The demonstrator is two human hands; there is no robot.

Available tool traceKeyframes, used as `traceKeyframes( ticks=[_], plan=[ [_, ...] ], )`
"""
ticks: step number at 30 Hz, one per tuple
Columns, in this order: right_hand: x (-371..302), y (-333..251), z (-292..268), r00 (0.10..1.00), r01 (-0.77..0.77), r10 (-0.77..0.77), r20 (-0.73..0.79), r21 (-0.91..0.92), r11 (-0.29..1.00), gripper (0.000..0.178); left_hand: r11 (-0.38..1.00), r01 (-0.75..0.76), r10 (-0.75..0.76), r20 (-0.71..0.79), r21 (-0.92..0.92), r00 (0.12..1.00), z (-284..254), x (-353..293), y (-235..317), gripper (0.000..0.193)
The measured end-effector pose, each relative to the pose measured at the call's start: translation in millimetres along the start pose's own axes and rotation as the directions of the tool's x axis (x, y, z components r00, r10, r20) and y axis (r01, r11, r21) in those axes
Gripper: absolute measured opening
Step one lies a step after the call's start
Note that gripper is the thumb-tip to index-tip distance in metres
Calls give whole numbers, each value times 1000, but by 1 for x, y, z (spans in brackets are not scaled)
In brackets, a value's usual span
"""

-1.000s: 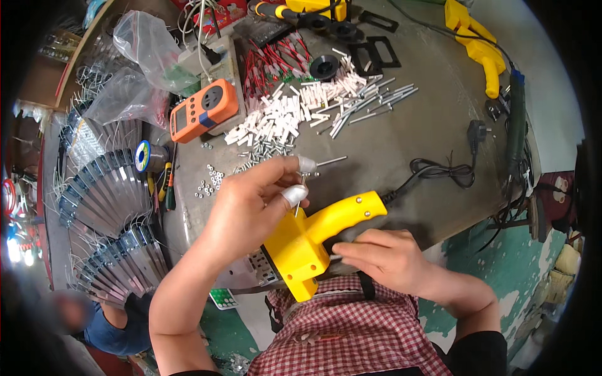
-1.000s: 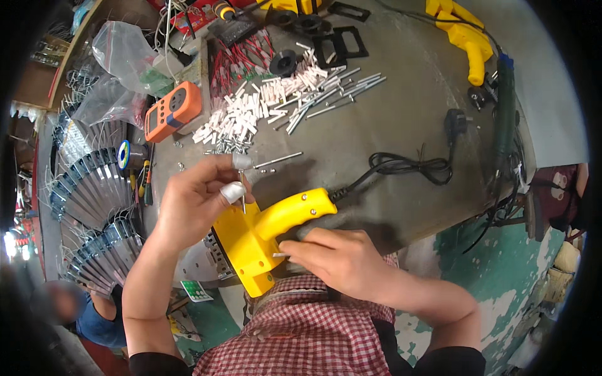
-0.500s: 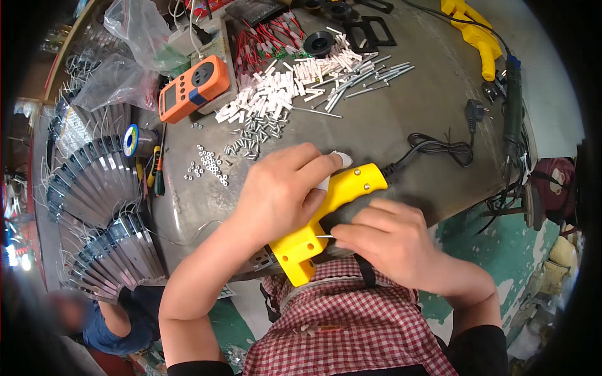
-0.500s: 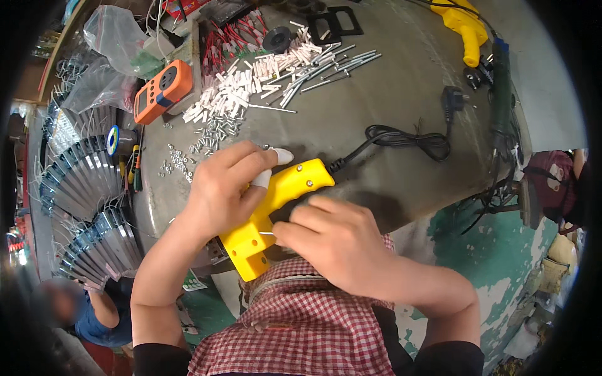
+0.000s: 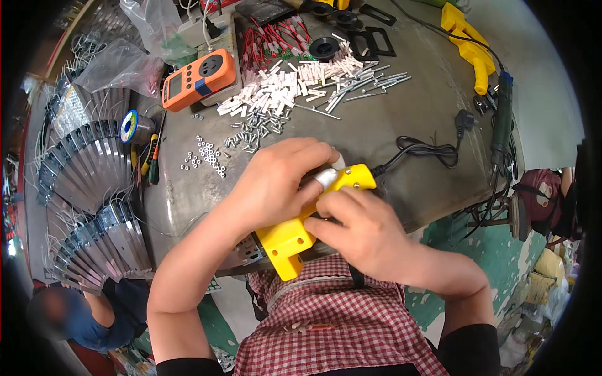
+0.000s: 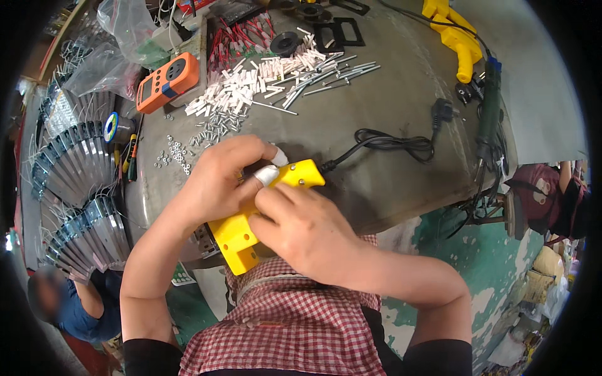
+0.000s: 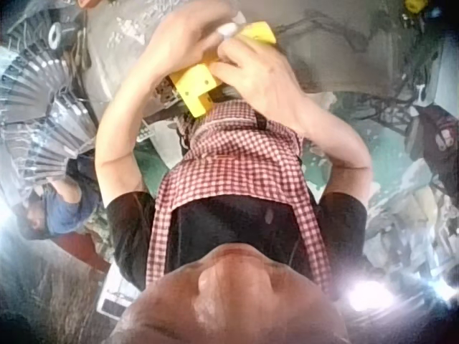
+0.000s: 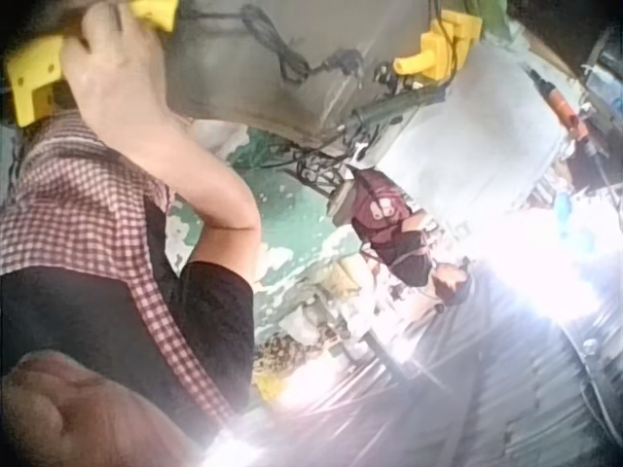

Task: The person assembles a handheld power tool by routing wires inside, attaching plastic casing components to the metal blade assembly, and fastening the housing together using an electric screwdriver.

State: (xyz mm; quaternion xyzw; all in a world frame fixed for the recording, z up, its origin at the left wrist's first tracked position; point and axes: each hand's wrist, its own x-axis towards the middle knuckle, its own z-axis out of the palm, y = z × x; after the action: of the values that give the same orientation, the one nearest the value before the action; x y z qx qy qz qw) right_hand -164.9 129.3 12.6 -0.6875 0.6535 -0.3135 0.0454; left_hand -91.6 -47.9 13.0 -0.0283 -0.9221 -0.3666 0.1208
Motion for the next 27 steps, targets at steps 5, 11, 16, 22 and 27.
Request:
traceKeyframes(
  ticks=[5,11,16,22,27],
  plan=[
    [-20,-11,18,978,-41,102,-180,314,949,25,993,95,-85,125,-75,988,-16,-3,-6,23],
    [-67,92,-62,693,-564,386,-609,-125,816,24,998,-25,13,195,61,981,-30,-22,-5,22],
    [-137,186,-136,534,-844,410,-739,-498,202,59,927,119,-212,235,356,948,-5,-13,44,57],
    [-142,201,-144,311,-950,714,-627,-236,206,83,909,151,-246,209,388,946,7,-10,47,56],
    [-140,172,-135,205,-501,601,-772,445,742,67,912,10,-83,161,411,983,28,-4,40,53]
  ],
)
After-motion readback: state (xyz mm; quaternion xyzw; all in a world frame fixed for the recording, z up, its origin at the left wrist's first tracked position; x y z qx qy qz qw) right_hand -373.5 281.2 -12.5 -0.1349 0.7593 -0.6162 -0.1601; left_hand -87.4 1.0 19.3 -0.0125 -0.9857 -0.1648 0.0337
